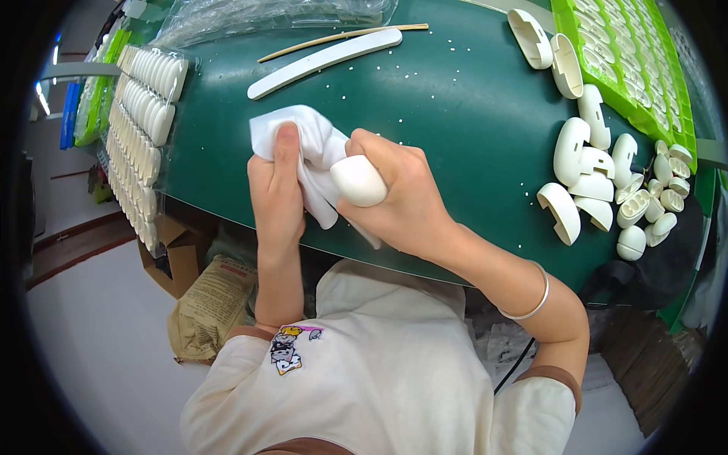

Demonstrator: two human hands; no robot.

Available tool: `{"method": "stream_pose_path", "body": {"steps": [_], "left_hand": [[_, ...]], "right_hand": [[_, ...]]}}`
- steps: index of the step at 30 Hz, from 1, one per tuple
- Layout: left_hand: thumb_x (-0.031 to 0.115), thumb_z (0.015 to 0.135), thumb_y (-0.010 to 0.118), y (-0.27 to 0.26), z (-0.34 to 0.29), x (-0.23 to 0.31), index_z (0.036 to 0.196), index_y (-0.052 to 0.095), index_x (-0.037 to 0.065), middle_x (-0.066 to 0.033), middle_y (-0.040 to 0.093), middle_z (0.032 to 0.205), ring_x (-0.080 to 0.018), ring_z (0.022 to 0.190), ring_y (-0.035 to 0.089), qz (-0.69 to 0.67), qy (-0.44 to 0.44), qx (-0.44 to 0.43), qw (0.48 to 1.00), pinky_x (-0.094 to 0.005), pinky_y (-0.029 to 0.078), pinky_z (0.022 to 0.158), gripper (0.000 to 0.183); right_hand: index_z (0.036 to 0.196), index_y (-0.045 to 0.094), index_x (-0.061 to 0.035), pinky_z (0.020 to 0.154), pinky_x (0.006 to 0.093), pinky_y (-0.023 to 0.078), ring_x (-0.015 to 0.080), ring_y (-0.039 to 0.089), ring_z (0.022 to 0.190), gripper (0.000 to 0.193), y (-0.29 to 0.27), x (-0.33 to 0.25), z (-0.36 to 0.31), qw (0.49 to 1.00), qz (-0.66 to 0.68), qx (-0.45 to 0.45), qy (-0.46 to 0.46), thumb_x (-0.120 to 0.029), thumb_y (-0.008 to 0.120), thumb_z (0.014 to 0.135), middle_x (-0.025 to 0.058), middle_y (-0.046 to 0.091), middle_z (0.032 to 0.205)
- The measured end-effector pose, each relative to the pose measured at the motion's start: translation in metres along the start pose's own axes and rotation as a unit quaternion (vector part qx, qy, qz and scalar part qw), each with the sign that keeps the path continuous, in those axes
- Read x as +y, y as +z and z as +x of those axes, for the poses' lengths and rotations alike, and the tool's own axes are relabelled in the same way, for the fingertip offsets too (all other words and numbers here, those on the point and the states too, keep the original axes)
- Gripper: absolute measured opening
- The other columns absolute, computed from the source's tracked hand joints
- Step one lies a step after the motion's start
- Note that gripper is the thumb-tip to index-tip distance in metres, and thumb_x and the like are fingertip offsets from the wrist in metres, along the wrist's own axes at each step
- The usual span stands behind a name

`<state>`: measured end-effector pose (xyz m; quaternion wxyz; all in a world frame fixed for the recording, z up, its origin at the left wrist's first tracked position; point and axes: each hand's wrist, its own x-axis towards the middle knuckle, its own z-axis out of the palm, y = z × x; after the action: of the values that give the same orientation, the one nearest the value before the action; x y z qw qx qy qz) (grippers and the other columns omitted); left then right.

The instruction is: The person picks up white plastic earbud case halves from a tray, wipes them with a white cloth, and uses a white plastic tool to scrape or clean the interior. The person then places the cleaned halves back into the tray. This process is repeated for multiple case halves.

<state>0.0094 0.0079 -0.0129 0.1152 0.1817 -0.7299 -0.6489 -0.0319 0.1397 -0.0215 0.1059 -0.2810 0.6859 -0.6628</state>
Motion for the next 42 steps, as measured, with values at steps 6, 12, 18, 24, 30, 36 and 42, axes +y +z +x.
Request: {"method": "stream_pose_path", "body": {"steps": [6,12,18,24,30,36,42], "left_hand": [[0.022,0.078,0.059,-0.040,0.002,0.016,0.079,0.058,0.001,-0.0128,0.057,0.082,-0.0256,0.074,0.054,0.381,0.201,0.032,0.902,-0.0325,0.042,0.065,0.022],[0.017,0.077,0.058,-0.043,0.049,0.037,0.083,0.057,0.001,-0.0101,0.058,0.088,-0.0230,0.083,0.055,0.408,0.269,0.056,0.871,-0.0318,0.041,0.075,0.018],[0.013,0.073,0.060,-0.007,0.099,0.014,0.094,0.054,0.004,-0.0086,0.056,0.089,-0.0252,0.086,0.052,0.474,0.422,-0.110,0.765,-0.0333,0.040,0.076,0.023],[0.010,0.078,0.054,-0.013,0.096,0.011,0.103,0.050,0.004,-0.0084,0.054,0.088,-0.0188,0.077,0.054,0.426,0.417,-0.101,0.797,-0.0289,0.042,0.068,0.025],[0.013,0.089,0.034,-0.035,0.008,0.038,0.120,0.037,-0.001,-0.0114,0.051,0.089,-0.0136,0.067,0.049,-0.202,-0.058,-0.191,0.959,-0.0233,0.041,0.053,0.034],[0.010,0.089,0.034,-0.017,-0.025,0.030,0.130,0.026,0.001,-0.0146,0.049,0.096,-0.0117,0.064,0.047,-0.333,-0.137,-0.180,0.915,-0.0207,0.040,0.050,0.042],[0.004,0.086,0.037,-0.015,-0.029,0.015,0.125,0.038,0.000,-0.0093,0.037,0.116,-0.0090,0.073,0.045,-0.033,0.071,-0.080,0.994,-0.0196,0.039,0.054,0.039]], "right_hand": [[0.065,0.033,-0.0044,0.047,0.0224,0.028,0.0089,0.029,0.053,0.022,-0.001,-0.003,0.000,0.999,0.005,0.014,0.040,0.003,0.054,0.063,-0.0001,0.035,0.059],[0.067,0.033,-0.0051,0.051,0.0196,0.032,0.0057,0.032,0.057,0.024,-0.002,-0.004,0.001,0.995,0.012,0.031,0.097,0.002,0.056,0.064,-0.0017,0.039,0.063],[0.072,0.039,0.0010,0.053,0.0244,0.036,0.0156,0.034,0.054,0.021,-0.002,-0.004,0.001,0.991,0.028,0.038,0.127,-0.002,0.058,0.062,0.0089,0.038,0.061],[0.071,0.041,0.0008,0.052,0.0247,0.037,0.0169,0.036,0.053,0.021,-0.002,-0.005,0.002,0.993,-0.016,0.053,0.102,-0.002,0.059,0.062,0.0103,0.041,0.061],[0.070,0.043,0.0003,0.051,0.0275,0.041,0.0224,0.046,0.050,0.021,0.001,-0.006,0.001,0.994,-0.048,0.052,0.083,-0.001,0.061,0.059,0.0121,0.048,0.060],[0.069,0.044,-0.0007,0.050,0.0300,0.041,0.0255,0.052,0.052,0.022,0.003,-0.005,-0.001,0.993,-0.063,0.046,0.087,0.000,0.063,0.057,0.0125,0.049,0.060],[0.066,0.039,-0.0023,0.047,0.0230,0.033,0.0102,0.036,0.050,0.020,0.004,-0.002,-0.003,0.996,-0.072,0.045,0.041,0.001,0.058,0.061,0.0029,0.040,0.057]]}}
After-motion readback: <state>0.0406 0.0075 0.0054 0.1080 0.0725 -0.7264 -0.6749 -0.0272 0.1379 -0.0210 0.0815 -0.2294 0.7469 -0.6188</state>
